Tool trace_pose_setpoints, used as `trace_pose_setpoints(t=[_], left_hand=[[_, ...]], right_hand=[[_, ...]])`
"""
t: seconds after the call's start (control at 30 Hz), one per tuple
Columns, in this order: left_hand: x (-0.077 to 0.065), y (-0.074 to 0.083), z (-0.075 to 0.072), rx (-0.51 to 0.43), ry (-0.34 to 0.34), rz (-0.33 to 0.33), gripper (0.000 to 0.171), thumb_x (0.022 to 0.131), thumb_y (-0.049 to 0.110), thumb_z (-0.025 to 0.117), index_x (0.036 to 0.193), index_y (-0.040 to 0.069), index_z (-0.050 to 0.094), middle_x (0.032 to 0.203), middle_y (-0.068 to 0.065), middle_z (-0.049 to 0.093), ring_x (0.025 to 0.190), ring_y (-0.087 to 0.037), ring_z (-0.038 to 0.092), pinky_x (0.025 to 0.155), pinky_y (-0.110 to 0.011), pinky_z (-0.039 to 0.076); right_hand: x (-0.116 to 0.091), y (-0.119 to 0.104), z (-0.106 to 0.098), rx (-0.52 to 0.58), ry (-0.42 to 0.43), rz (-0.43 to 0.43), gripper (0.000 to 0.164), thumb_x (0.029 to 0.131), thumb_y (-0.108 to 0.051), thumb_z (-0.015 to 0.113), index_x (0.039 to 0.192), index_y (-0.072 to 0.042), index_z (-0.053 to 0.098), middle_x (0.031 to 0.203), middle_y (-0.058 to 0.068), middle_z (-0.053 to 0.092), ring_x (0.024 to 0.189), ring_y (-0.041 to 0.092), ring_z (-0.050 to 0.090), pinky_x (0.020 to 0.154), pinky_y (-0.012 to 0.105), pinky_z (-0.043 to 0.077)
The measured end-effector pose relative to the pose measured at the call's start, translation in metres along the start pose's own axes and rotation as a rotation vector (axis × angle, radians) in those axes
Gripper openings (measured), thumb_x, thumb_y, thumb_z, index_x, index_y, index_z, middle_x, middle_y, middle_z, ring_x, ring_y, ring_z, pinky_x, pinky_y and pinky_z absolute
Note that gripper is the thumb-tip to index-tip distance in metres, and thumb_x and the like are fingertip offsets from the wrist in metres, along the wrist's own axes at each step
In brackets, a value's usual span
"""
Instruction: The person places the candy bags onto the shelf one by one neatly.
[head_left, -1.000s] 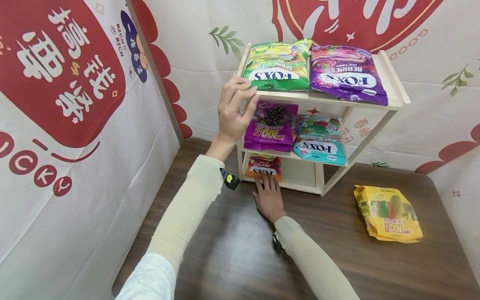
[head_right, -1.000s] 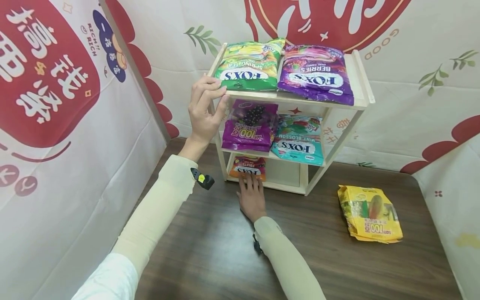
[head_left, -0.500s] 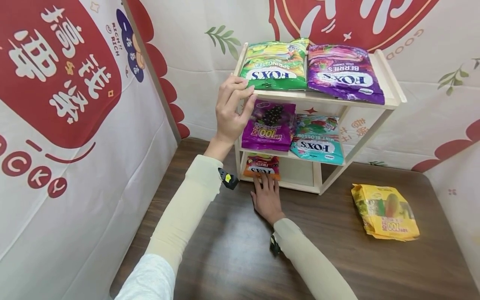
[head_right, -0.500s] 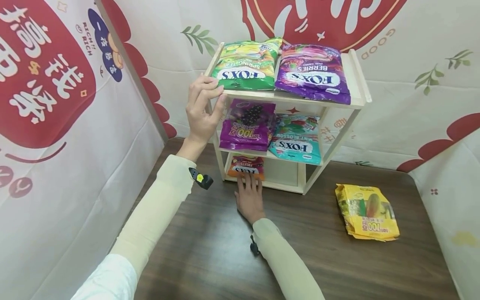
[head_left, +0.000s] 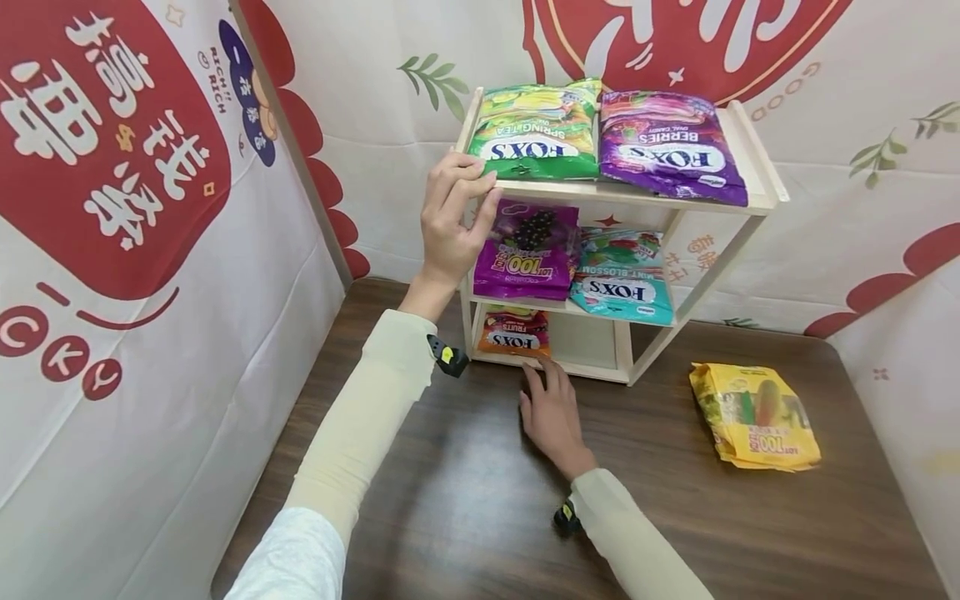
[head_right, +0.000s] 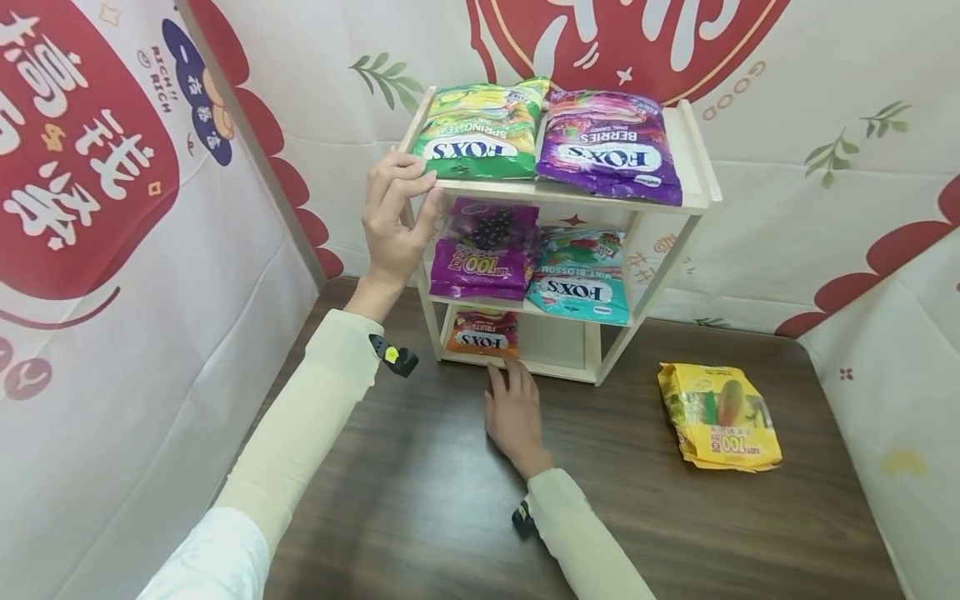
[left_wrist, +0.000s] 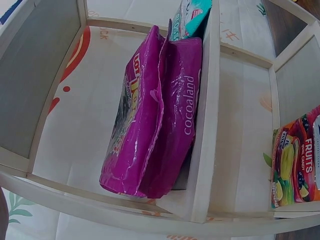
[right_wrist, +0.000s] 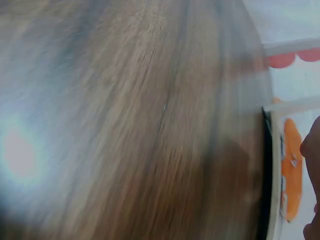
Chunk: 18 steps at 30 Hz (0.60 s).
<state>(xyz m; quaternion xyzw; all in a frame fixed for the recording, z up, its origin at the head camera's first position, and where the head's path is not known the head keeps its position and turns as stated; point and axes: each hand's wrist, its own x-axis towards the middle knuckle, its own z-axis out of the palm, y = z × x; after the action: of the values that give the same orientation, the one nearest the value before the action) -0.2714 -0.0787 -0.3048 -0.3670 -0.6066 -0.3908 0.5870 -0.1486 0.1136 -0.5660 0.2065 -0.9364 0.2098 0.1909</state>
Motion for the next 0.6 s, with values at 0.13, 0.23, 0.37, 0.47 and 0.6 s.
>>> trace_pose_setpoints(t=[0.13, 0.23, 0.37, 0.47, 0.6], left_hand=[[-0.002, -0.002, 0.002, 0.001, 0.019, -0.004, 0.014, 0.08, -0.003, 0.07, 0.093, -0.003, 0.067, 0.096, -0.017, 0.061, 0.102, -0.033, 0.054, 0.104, -0.049, 0.036], [-0.002, -0.002, 0.001, 0.006, 0.02, -0.007, 0.014, 0.079, -0.003, 0.069, 0.093, -0.003, 0.067, 0.097, -0.016, 0.061, 0.102, -0.032, 0.054, 0.104, -0.05, 0.036], [-0.002, -0.002, 0.001, 0.005, 0.016, -0.008, 0.015, 0.079, -0.003, 0.07, 0.094, -0.002, 0.067, 0.097, -0.016, 0.061, 0.103, -0.032, 0.054, 0.103, -0.052, 0.037], [-0.002, -0.001, 0.002, 0.004, 0.018, -0.008, 0.015, 0.079, -0.003, 0.07, 0.093, -0.002, 0.067, 0.097, -0.016, 0.061, 0.102, -0.032, 0.054, 0.103, -0.052, 0.037], [-0.002, -0.001, 0.001, 0.007, 0.02, -0.007, 0.014, 0.079, -0.002, 0.07, 0.093, -0.002, 0.067, 0.097, -0.016, 0.061, 0.102, -0.032, 0.054, 0.103, -0.051, 0.037]], right_hand=[[-0.011, 0.011, -0.016, 0.033, 0.054, 0.03, 0.043, 0.09, -0.013, 0.062, 0.13, -0.001, 0.053, 0.137, 0.024, 0.04, 0.125, 0.041, 0.037, 0.091, 0.059, 0.04], [-0.018, 0.017, -0.027, 0.059, 0.114, 0.055, 0.042, 0.088, -0.011, 0.063, 0.127, 0.001, 0.054, 0.134, 0.026, 0.043, 0.122, 0.042, 0.039, 0.093, 0.058, 0.039], [-0.029, 0.024, -0.038, 0.065, 0.163, 0.101, 0.042, 0.088, -0.009, 0.064, 0.127, 0.003, 0.055, 0.131, 0.026, 0.046, 0.119, 0.042, 0.042, 0.094, 0.056, 0.039], [-0.038, 0.029, -0.047, 0.086, 0.176, 0.131, 0.042, 0.088, -0.008, 0.063, 0.128, 0.002, 0.054, 0.131, 0.026, 0.045, 0.119, 0.042, 0.042, 0.093, 0.055, 0.039], [-0.047, 0.036, -0.058, 0.123, 0.191, 0.167, 0.04, 0.09, -0.007, 0.06, 0.128, 0.002, 0.054, 0.132, 0.026, 0.044, 0.12, 0.043, 0.04, 0.093, 0.054, 0.039]])
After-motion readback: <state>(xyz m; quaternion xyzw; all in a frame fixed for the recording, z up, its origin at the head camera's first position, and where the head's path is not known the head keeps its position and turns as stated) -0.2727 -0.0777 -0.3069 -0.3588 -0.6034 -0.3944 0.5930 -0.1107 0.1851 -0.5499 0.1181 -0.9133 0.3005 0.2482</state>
